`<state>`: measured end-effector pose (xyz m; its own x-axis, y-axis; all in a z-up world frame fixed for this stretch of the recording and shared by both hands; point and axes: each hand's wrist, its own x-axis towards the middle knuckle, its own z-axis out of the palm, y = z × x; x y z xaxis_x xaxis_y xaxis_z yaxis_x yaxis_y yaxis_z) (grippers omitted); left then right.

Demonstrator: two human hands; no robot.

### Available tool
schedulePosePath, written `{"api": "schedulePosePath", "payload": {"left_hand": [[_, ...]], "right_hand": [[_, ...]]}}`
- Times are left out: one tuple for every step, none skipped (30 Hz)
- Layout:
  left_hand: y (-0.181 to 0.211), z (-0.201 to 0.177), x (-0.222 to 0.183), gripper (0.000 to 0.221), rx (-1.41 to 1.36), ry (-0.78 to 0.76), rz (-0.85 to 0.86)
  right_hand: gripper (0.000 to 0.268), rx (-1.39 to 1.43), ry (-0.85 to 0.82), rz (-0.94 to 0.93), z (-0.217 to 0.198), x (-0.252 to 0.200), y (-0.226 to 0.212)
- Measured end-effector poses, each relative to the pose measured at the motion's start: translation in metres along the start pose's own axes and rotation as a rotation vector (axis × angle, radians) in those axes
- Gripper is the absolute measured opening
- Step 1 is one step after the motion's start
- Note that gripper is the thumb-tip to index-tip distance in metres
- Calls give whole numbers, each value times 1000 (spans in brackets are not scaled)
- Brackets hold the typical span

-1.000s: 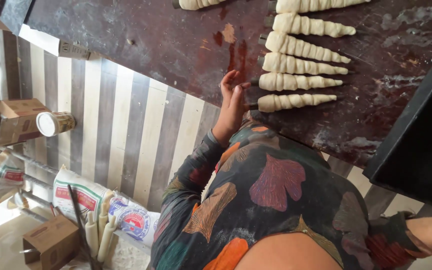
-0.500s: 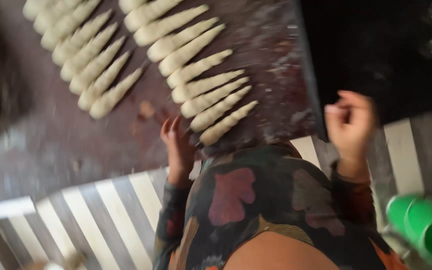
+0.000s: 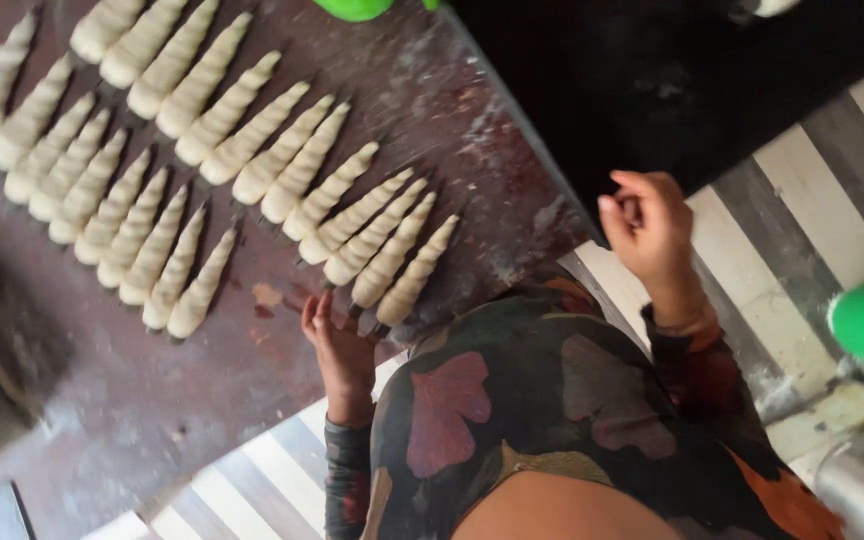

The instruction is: The person brushes spiral-shaped dough pieces with a pastry brush, then places them one at a time onto black baking trays. They carry a filled tray to a rack, return with an empty tray, and continue transferring and brushing the remaining dough pieces on the floured worktable.

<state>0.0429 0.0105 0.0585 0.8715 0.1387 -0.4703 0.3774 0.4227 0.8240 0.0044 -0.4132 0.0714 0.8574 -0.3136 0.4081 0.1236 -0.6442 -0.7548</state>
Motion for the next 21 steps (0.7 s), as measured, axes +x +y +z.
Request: {"api": "schedulePosePath", "payload": {"left_hand": [[4,1,-7,61,-28,71,-16],[2,-5,-9,61,-48,115,2],[-3,-14,-15,61,74,139,40],[-7,-24,-20,61,197,166,71],[-18,-39,-23,61,177,218,80],[-29,-52,-26,56,489,160,338],[-42,-63,-24,51,809,78,577],[-45,-61,-32,51,799,116,570],[-46,-60,-34,39,621,49,325],[-47,-57,-38,27,435,-19,86],[-40,-49,-41,27,431,-20,85],[-34,-40,-45,25,485,-17,64],[-26,-32,-48,23,544,-22,41],[-27,-33,-48,23,545,-33,39],[-27,-35,-46,24,600,-36,59],[-26,-35,-45,25,655,-39,79],[-31,-42,-41,25,663,-62,91],[-36,-47,-37,26,631,-97,62],[-37,-54,-29,27,613,-150,31],[-38,-59,-26,27,637,-192,41],[-38,-63,-25,27,619,-203,23]], "right_hand": [[25,5,1,-1,5,1,2],[25,32,-37,-24,6,-3,6],[24,26,-7,-18,8,-8,11],[23,22,24,-13,11,-12,16],[23,49,-20,-35,15,-10,8],[20,-18,-53,-46,18,-7,1],[17,-100,-73,-55,17,-6,-5],[17,-88,-103,-75,28,4,-17],[14,-178,-192,-195,37,10,-31],[12,-266,-280,-317,45,16,-44],[12,-270,-281,-319,59,24,-55],[14,-283,-339,-386,72,32,-65],[16,-298,-391,-446,84,39,-75],[16,-307,-387,-440,92,44,-78],[15,-355,-434,-481,101,49,-80],[16,-402,-481,-521,109,56,-83],[16,-413,-457,-511,119,57,-77],[14,-435,-444,-569,127,60,-69],[15,-466,-418,-607,134,60,-62],[15,-485,-382,-577,138,59,-59],[12,-516,-436,-583,139,58,-56]]}}
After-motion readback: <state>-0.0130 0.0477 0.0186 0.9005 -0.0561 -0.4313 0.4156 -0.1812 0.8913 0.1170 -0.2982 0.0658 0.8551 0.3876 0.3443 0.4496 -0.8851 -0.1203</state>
